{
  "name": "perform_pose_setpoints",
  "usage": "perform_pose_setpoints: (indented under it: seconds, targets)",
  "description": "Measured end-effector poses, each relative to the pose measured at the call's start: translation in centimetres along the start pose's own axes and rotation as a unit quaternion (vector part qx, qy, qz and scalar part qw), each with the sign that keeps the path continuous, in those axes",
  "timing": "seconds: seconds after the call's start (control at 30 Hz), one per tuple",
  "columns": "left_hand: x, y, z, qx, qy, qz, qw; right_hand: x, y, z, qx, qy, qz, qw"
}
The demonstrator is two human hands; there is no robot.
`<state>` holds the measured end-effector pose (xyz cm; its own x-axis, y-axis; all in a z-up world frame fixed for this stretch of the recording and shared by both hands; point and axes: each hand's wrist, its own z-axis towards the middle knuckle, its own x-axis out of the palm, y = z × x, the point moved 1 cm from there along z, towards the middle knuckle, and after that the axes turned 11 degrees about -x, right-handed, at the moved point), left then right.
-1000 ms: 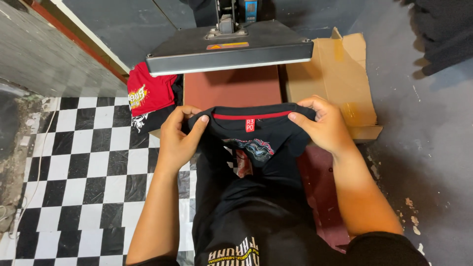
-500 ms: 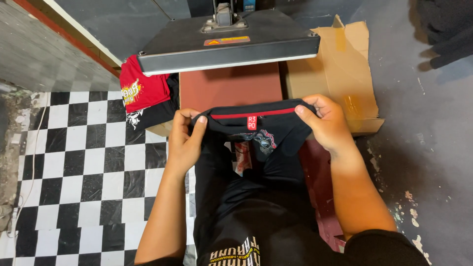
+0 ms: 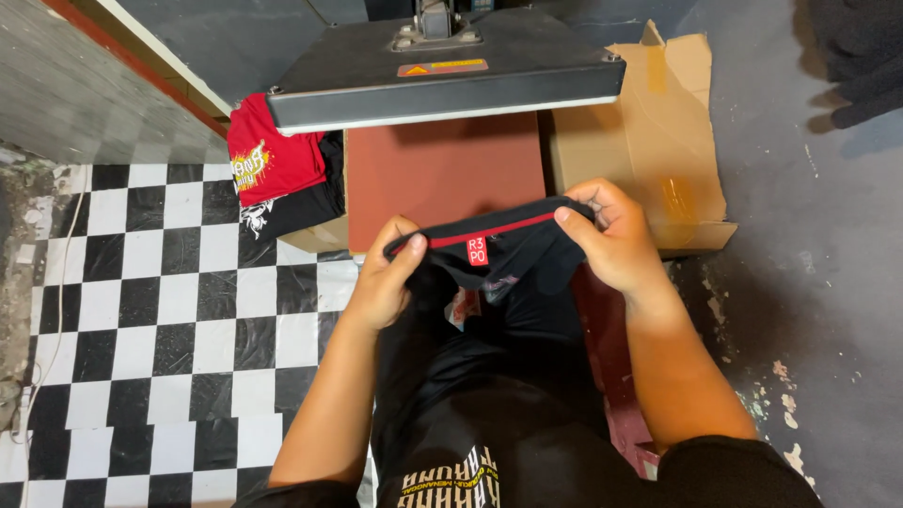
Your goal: Inspecting printed t-shirts for quality and alignment using a ruler and manual examination
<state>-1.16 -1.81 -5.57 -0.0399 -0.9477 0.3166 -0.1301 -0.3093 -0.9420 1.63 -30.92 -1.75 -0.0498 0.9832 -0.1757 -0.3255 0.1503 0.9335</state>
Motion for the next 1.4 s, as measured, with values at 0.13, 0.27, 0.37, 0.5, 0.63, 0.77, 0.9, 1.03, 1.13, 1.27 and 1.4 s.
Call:
perform_pose_setpoints:
  seconds: [0.13,0.27,0.37,0.5,0.63,0.77,0.9,1.03,1.13,1.27,1.4]
  targets:
    - [2.3,-1.2,0.1,-0.049,0.020,-0.134,0.990,0.6,0.0,0.0,-0.010,-0.001,-0.022,1.000]
    - [2.8,-1.2,-0.5,-0.062,0.042,-0.175,0.982,1.6,0.7,-0.7,-0.070,-0.038,-0.108,0.991]
    - [3.4,-1.9,-0.7,-0.064,0.044,-0.185,0.980,2.3,2.2,-0.8,-0.174,-0.047,-0.204,0.962]
    - [2.6,-0.2,-0.4,-0.058,0.032,-0.188,0.980,4.1,4.9,-1.6,-0.293,-0.017,-0.250,0.923]
    - [1.9,1.2,-0.3,-0.064,0.034,-0.166,0.984,5.4,4.7,-1.6,-0.313,-0.005,-0.218,0.924]
    - [1.4,1.9,-0.4,-0.064,0.032,-0.154,0.986,5.8,3.7,-1.8,-0.272,0.007,-0.131,0.953]
    - [1.6,1.7,-0.5,-0.063,0.030,-0.141,0.988,5.7,3.2,-1.9,-0.234,0.014,-0.084,0.969]
    - [1.8,1.6,-0.7,-0.061,0.030,-0.118,0.991,5.6,2.7,-2.2,-0.226,0.021,-0.051,0.973]
    - [1.7,2.1,-1.1,-0.061,0.034,-0.089,0.994,5.4,2.3,-2.7,-0.216,0.038,-0.021,0.975]
    - [1.7,2.1,-1.2,-0.058,0.036,-0.056,0.996,5.4,2.0,-3.2,-0.167,0.053,0.019,0.984]
    - [1.8,1.5,-1.5,-0.044,0.038,-0.042,0.997,5.5,0.8,-3.5,-0.116,0.072,0.037,0.990]
